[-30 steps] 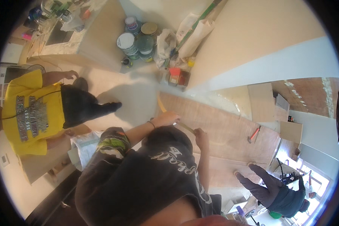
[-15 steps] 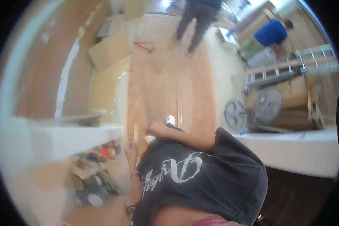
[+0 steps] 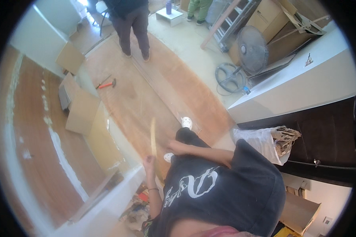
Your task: The person handles a thin wooden strip, measures and marks it, then applies adhesive along its length. The person moves around the room to position the strip and prepare it for installation.
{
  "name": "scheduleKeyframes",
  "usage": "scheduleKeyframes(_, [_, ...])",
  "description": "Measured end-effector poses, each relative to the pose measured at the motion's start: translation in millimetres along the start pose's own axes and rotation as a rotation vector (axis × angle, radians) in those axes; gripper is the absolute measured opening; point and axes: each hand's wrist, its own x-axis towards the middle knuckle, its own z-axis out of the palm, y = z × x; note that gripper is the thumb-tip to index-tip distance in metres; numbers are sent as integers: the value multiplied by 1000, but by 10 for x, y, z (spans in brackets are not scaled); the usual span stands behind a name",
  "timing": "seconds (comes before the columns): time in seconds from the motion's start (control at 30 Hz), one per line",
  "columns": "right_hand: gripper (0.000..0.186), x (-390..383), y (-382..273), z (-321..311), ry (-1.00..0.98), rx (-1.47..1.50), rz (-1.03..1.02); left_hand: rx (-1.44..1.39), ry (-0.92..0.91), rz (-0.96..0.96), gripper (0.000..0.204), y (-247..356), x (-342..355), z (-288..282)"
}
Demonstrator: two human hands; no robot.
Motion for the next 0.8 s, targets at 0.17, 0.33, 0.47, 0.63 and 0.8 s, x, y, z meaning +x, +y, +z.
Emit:
scheduleKeyframes(0.17, [21, 69, 198, -409, 119, 141, 221, 19, -151, -29, 13, 284, 404, 321])
scheduleKeyframes(0.33, [23, 373, 833, -1003, 320, 161, 154, 124, -147, -132, 15, 482, 869, 831])
scheduleKeyframes(0.47, [25, 406, 1519, -1771, 435, 203, 237, 177, -56, -172, 19, 638, 1253, 1316])
scheduleKeyframes(0.63, [26, 86, 2335, -2814, 485, 148, 471, 365, 42, -190, 22, 942, 1924, 1832])
scheduleKeyframes(0.8, [49, -234, 3016, -3612, 699, 413, 635, 304, -48, -182, 26, 1487, 2535, 2365])
